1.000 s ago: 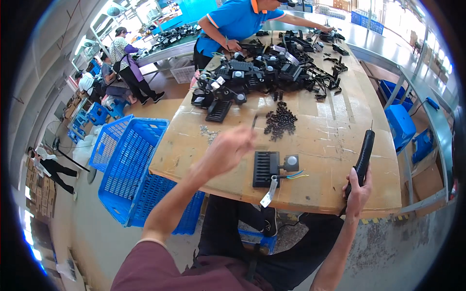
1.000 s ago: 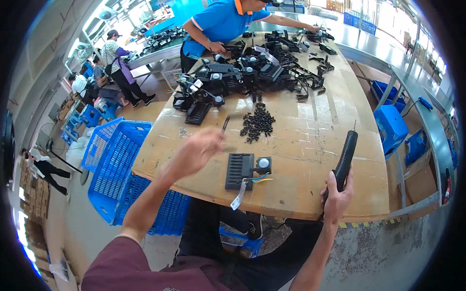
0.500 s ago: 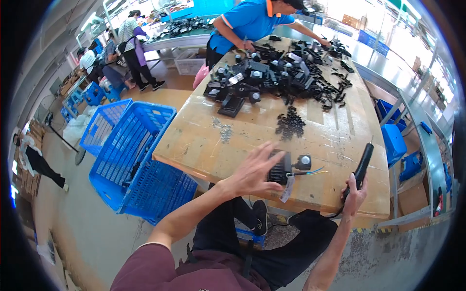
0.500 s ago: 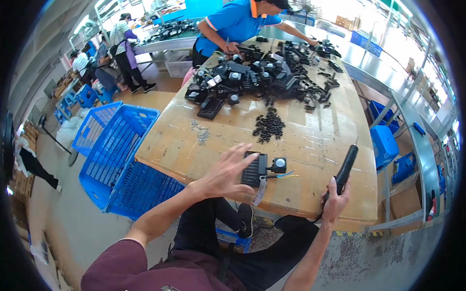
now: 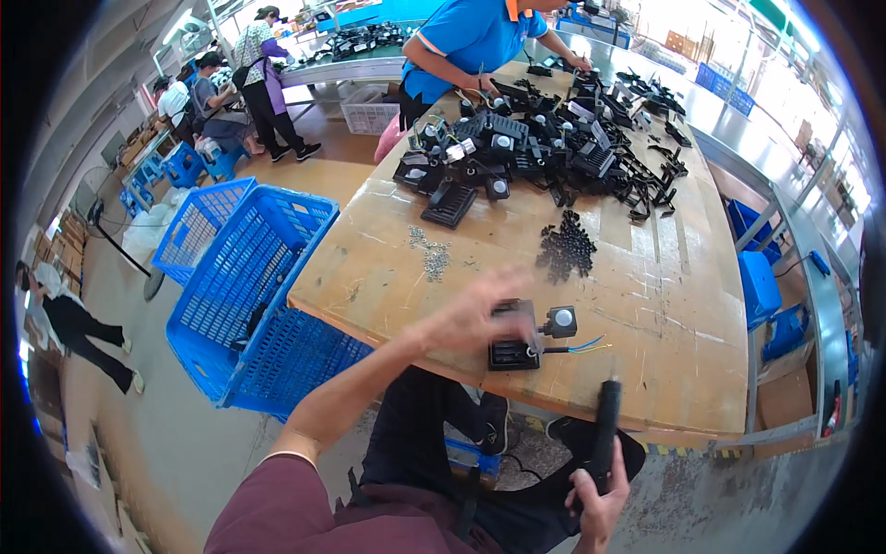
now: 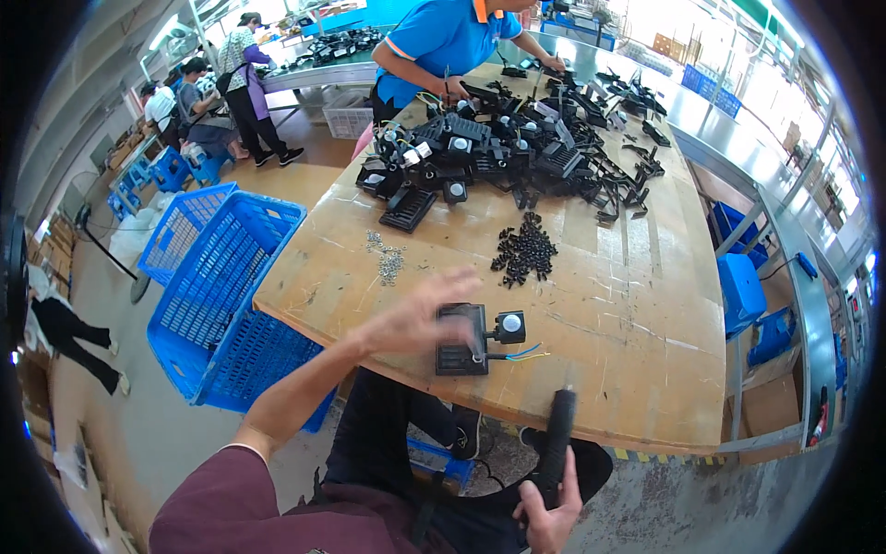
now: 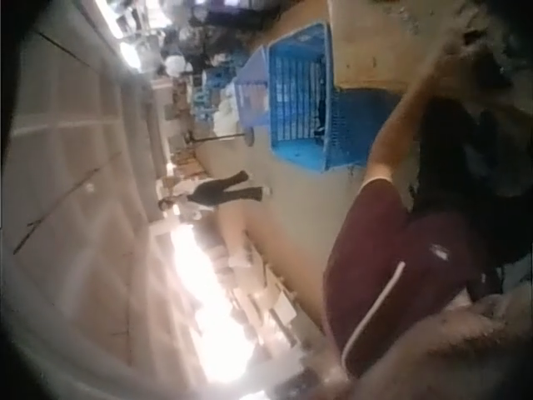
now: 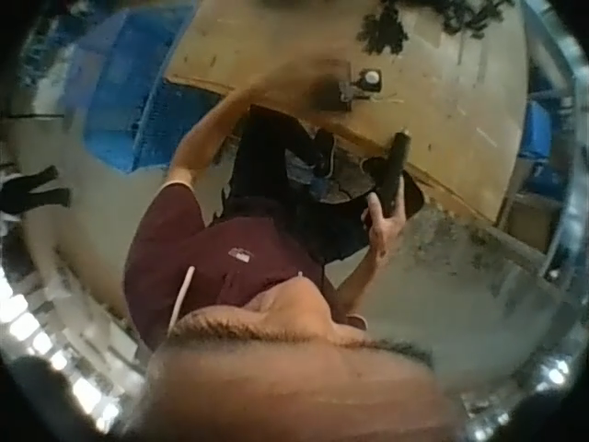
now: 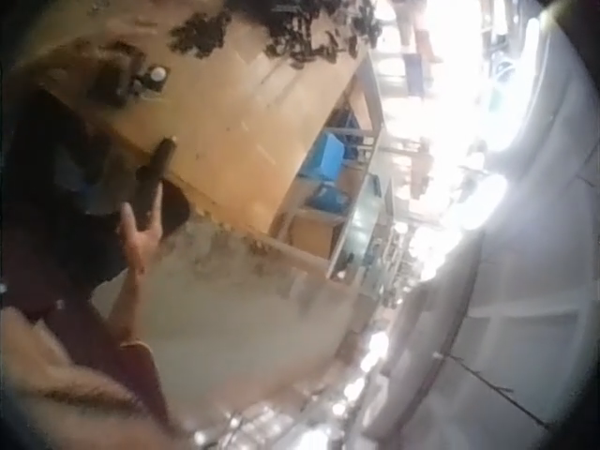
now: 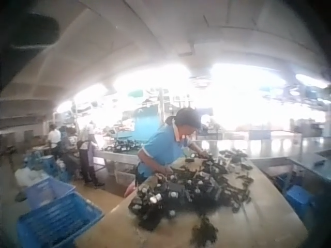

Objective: The person assembles electronic components by picking up a housing and a sensor, then using a power screwdriver to fasten them together. They pick up a bracket and screw it onto the housing before placing the completed unit into a blue crate.

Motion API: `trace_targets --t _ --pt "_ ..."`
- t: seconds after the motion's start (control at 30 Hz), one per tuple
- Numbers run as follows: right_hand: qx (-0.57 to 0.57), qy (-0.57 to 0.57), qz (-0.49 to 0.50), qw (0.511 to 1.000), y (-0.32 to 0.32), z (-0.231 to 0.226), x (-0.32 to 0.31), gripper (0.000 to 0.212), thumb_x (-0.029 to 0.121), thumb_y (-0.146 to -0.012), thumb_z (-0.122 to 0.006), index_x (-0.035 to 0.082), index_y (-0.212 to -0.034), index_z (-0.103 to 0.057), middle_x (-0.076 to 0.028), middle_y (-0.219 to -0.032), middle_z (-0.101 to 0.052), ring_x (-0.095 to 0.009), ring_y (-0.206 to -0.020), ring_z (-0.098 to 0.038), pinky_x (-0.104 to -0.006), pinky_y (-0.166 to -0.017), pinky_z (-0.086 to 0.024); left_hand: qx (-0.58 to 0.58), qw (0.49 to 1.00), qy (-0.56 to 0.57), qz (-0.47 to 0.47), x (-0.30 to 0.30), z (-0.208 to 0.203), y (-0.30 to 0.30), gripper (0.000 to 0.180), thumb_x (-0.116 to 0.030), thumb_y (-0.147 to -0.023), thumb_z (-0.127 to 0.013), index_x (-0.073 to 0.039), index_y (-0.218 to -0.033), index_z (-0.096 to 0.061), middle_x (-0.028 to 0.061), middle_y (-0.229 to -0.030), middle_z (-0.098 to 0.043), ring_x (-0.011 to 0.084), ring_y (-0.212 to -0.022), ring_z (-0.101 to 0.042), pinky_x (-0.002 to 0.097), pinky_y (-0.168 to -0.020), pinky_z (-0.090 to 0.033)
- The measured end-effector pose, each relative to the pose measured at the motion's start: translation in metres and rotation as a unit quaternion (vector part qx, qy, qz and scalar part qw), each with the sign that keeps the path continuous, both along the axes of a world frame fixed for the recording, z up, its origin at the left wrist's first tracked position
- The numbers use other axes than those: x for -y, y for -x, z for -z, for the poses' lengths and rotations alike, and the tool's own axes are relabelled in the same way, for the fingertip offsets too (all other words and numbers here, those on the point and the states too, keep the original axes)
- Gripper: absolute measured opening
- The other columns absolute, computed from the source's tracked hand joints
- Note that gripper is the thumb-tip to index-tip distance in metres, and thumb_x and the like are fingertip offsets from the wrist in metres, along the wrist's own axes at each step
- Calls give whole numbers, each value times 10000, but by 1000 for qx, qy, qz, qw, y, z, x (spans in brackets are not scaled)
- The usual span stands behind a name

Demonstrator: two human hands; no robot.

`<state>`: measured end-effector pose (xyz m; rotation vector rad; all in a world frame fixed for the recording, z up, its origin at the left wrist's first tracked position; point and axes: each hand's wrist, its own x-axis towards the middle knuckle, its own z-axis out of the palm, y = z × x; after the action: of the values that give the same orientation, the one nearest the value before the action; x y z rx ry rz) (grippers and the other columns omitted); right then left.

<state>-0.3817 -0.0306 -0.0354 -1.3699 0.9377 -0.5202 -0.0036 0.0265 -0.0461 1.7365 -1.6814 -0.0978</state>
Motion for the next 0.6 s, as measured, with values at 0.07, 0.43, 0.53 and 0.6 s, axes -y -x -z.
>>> trace_targets --t 0.07,0.43,0.53,0.6 --pt "0 20 40 999 -5 6 -15 832 80 -882 -739 20 -1632 -383 -55 -841 -642 -124 -489 -553 -253 -426 -429 -207 974 10 -96 21 -15 -33 434 -256 -949 -754 -25 -1314 -718 226 -1286 -661 381 -1241 -627 428 -1061 -490" --pt "-70 45 1 997 -5 -23 -24 719 209 -994 -772 91 -1627 -452 -44 -924 -682 -114 -674 -549 -290 -594 -457 359 932 -37 33 118 45 -48 136 -189 -805 -709 -110 -696 -685 84 -802 -676 255 -891 -656 394 -789 -555" --pt "-78 56 23 995 1 -16 -27 707 213 -1000 -767 99 -1626 -460 -45 -865 -678 -119 -631 -540 -288 -558 -437 306 951 -32 -18 139 40 -19 105 -159 -796 -692 -85 -761 -757 105 -844 -708 262 -944 -696 404 -828 -577" --pt "-53 66 11 996 -2 -17 -25 701 209 -1000 -767 99 -1624 -464 -46 -856 -676 -119 -627 -537 -288 -552 -433 307 950 -13 -49 140 46 -19 110 -153 -798 -688 -88 -767 -772 99 -823 -710 267 -972 -710 409 -843 -585"
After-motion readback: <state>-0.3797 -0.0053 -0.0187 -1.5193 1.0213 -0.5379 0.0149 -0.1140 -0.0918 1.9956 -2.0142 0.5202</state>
